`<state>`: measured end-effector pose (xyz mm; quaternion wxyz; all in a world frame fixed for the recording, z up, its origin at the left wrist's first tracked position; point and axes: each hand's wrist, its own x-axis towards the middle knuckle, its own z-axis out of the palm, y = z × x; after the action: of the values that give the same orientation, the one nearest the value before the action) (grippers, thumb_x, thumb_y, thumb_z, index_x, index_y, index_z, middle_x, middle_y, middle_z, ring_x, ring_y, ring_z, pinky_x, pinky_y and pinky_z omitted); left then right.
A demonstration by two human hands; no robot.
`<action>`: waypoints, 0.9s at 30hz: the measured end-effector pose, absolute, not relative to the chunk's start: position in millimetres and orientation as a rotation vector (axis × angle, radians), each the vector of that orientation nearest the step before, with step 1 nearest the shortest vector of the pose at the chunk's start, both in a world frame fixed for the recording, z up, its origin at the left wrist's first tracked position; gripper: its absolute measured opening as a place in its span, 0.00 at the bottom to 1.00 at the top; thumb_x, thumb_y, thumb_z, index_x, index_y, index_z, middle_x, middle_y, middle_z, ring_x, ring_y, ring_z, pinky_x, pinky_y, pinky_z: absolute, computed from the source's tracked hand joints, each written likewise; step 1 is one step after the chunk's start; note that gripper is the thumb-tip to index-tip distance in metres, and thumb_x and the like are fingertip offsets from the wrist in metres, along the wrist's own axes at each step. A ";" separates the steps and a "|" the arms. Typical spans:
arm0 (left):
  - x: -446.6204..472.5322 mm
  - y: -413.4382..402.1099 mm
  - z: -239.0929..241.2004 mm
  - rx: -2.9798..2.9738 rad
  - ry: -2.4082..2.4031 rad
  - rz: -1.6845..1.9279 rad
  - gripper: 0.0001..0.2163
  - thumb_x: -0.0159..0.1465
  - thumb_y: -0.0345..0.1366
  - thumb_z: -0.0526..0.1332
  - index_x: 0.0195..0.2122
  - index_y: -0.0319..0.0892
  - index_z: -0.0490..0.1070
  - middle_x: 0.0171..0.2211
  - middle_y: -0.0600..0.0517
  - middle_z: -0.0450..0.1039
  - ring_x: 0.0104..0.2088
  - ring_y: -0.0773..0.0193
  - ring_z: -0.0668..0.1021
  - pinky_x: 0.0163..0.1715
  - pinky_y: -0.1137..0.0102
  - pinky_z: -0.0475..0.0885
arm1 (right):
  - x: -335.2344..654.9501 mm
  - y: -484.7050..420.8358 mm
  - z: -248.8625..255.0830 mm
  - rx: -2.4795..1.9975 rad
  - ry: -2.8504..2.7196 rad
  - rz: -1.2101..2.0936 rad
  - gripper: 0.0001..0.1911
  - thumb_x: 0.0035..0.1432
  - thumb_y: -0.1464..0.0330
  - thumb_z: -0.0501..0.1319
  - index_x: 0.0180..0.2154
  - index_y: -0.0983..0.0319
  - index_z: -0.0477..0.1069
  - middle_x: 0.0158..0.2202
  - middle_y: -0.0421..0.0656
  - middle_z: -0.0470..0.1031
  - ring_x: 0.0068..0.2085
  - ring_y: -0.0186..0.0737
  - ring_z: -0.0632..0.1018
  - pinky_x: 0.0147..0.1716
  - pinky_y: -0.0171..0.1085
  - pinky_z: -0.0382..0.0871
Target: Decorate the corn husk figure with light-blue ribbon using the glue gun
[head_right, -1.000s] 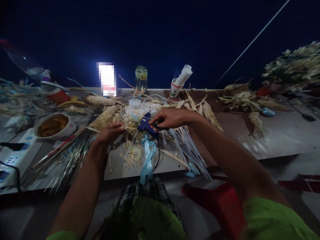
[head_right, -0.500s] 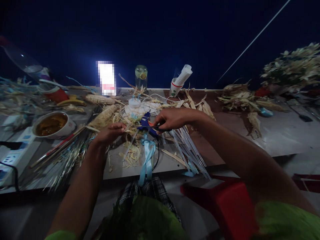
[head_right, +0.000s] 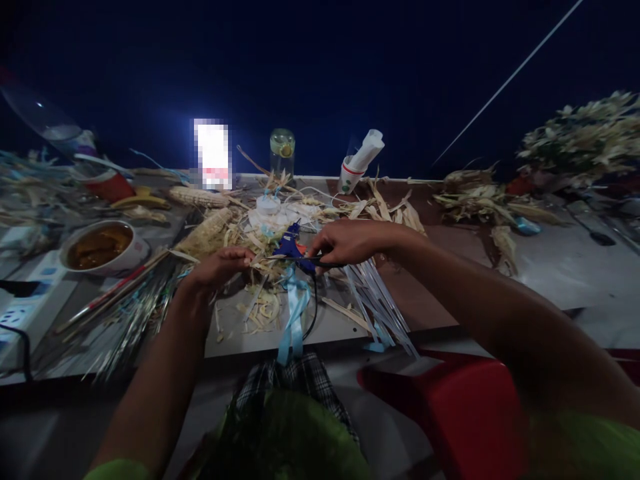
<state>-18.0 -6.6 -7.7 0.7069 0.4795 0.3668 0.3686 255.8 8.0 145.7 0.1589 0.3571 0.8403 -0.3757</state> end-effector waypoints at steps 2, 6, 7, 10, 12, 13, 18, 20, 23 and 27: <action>-18.7 -6.0 -9.6 1.069 0.806 0.791 0.06 0.48 0.34 0.67 0.26 0.37 0.77 0.20 0.49 0.71 0.20 0.66 0.71 0.21 0.72 0.65 | 256.5 7.5 144.9 1.036 2.405 -1.074 0.18 0.52 0.62 0.59 0.44 0.61 0.74 0.32 0.41 0.78 0.28 0.31 0.72 0.27 0.31 0.58; -20.0 -5.3 -12.1 1.093 0.788 0.808 0.05 0.48 0.32 0.67 0.26 0.37 0.77 0.22 0.48 0.73 0.21 0.66 0.72 0.22 0.73 0.66 | 257.1 5.7 144.0 1.039 2.396 -1.079 0.18 0.52 0.61 0.59 0.44 0.60 0.75 0.33 0.41 0.78 0.29 0.32 0.73 0.28 0.31 0.59; -20.2 -5.3 -12.4 1.104 0.786 0.814 0.05 0.48 0.32 0.67 0.26 0.37 0.77 0.22 0.48 0.73 0.21 0.67 0.72 0.22 0.73 0.66 | 257.5 5.4 143.8 1.047 2.394 -1.067 0.17 0.52 0.61 0.59 0.43 0.60 0.75 0.33 0.41 0.78 0.29 0.33 0.73 0.28 0.32 0.59; -20.6 -5.9 -11.6 1.128 0.799 0.799 0.05 0.48 0.33 0.67 0.26 0.38 0.77 0.22 0.48 0.73 0.21 0.67 0.72 0.22 0.73 0.66 | 260.3 5.7 142.3 1.105 2.402 -1.029 0.18 0.51 0.60 0.60 0.43 0.59 0.75 0.33 0.41 0.78 0.29 0.33 0.72 0.28 0.32 0.59; -20.1 -6.7 -10.0 1.119 0.811 0.788 0.07 0.48 0.34 0.67 0.26 0.37 0.77 0.21 0.48 0.72 0.21 0.67 0.71 0.21 0.72 0.66 | 263.3 6.3 141.0 1.161 2.414 -1.037 0.19 0.50 0.59 0.60 0.44 0.60 0.74 0.31 0.41 0.77 0.28 0.33 0.71 0.28 0.32 0.58; -19.6 -7.0 -9.0 1.107 0.809 0.792 0.07 0.47 0.35 0.68 0.26 0.37 0.76 0.21 0.48 0.72 0.20 0.67 0.71 0.21 0.73 0.65 | 264.7 6.5 140.2 1.201 2.420 -1.053 0.20 0.50 0.58 0.60 0.44 0.60 0.74 0.29 0.40 0.76 0.26 0.32 0.70 0.27 0.32 0.58; -15.8 -5.6 -3.8 0.947 0.723 1.020 0.09 0.45 0.36 0.69 0.23 0.36 0.73 0.19 0.53 0.66 0.21 0.73 0.67 0.22 0.77 0.63 | 261.6 0.7 132.0 1.519 2.429 -1.138 0.28 0.51 0.53 0.58 0.49 0.63 0.69 0.25 0.39 0.72 0.23 0.31 0.66 0.24 0.33 0.56; -15.0 -3.4 -1.3 0.828 0.716 1.215 0.09 0.45 0.35 0.70 0.24 0.38 0.72 0.18 0.56 0.63 0.20 0.75 0.65 0.19 0.79 0.60 | 251.6 -5.3 123.5 1.660 2.413 -1.126 0.29 0.52 0.52 0.56 0.51 0.63 0.67 0.27 0.41 0.74 0.24 0.32 0.68 0.25 0.33 0.57; -15.1 -0.6 3.2 0.695 0.757 1.443 0.12 0.43 0.33 0.70 0.26 0.40 0.69 0.17 0.58 0.61 0.18 0.77 0.62 0.15 0.81 0.54 | 224.6 -15.2 104.8 1.787 2.450 -0.962 0.28 0.52 0.53 0.57 0.50 0.61 0.67 0.32 0.43 0.76 0.29 0.35 0.73 0.28 0.34 0.60; -15.3 -0.5 7.6 0.627 0.783 1.529 0.14 0.43 0.35 0.71 0.27 0.42 0.67 0.17 0.59 0.61 0.16 0.78 0.60 0.12 0.82 0.49 | 173.0 -23.8 80.0 1.699 2.587 -0.388 0.20 0.56 0.55 0.52 0.38 0.62 0.73 0.34 0.51 0.78 0.38 0.46 0.76 0.43 0.43 0.60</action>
<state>-15.3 -0.5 7.6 0.6101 0.2718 0.3393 0.6625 173.0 -23.8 80.0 0.0113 0.5448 0.8292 -0.1242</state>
